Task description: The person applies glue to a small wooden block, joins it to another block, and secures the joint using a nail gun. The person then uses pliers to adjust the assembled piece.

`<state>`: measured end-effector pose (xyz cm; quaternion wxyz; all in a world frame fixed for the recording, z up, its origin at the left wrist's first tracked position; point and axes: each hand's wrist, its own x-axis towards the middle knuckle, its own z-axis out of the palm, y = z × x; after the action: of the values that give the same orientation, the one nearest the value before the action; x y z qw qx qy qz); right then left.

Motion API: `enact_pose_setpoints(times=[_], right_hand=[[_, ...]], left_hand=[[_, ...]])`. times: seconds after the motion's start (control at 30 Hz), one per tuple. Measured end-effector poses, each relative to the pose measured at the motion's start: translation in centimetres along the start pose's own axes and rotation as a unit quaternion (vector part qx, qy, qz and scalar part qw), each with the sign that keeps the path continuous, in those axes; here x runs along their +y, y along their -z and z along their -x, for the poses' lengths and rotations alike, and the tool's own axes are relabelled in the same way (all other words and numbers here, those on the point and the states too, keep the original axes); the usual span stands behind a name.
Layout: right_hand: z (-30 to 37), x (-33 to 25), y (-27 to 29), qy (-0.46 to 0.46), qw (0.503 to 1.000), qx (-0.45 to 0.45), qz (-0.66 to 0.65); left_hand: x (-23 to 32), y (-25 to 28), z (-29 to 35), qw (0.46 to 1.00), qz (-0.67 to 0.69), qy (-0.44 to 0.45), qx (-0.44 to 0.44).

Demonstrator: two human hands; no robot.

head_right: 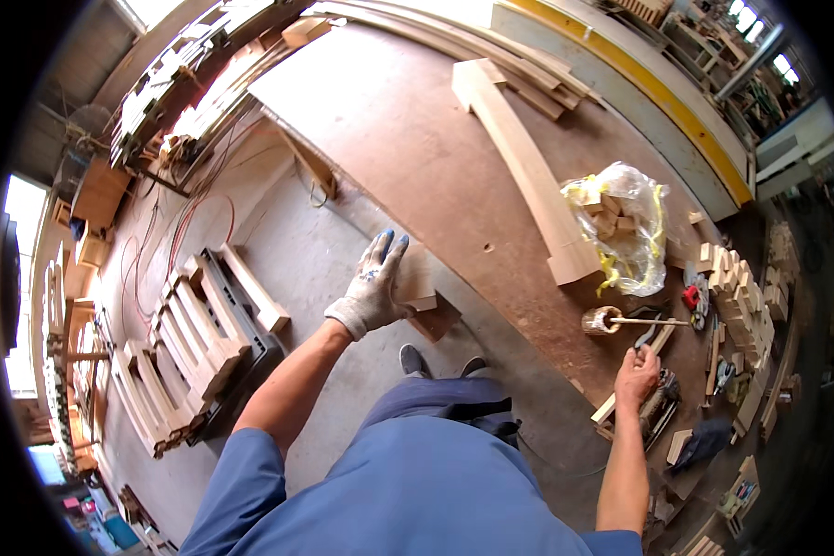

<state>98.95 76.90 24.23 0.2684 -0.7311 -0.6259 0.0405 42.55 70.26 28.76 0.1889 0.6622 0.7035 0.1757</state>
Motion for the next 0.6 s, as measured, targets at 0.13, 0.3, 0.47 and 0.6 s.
enact_pose_setpoints(times=[0.13,0.3,0.47,0.6], right_hand=[[-4.6,-6.8,-1.0,0.049,0.996,-0.022,-0.069],[-14.4,-7.5,-6.9,0.125,0.988,-0.058,-0.064],[-22.7,-9.0,-14.7,0.024,0.988,-0.150,-0.001],[-26.0,-9.8,-19.9,-0.077,0.969,-0.233,0.007]], left_hand=[[-3.2,-2.5,2.8,0.991,0.092,0.063,0.072],[-2.6,-3.4,3.0,0.988,0.094,0.093,0.083],[-0.1,-3.0,2.1,0.980,0.108,0.140,0.091],[0.5,-6.3,3.5,0.946,0.156,0.243,0.148]])
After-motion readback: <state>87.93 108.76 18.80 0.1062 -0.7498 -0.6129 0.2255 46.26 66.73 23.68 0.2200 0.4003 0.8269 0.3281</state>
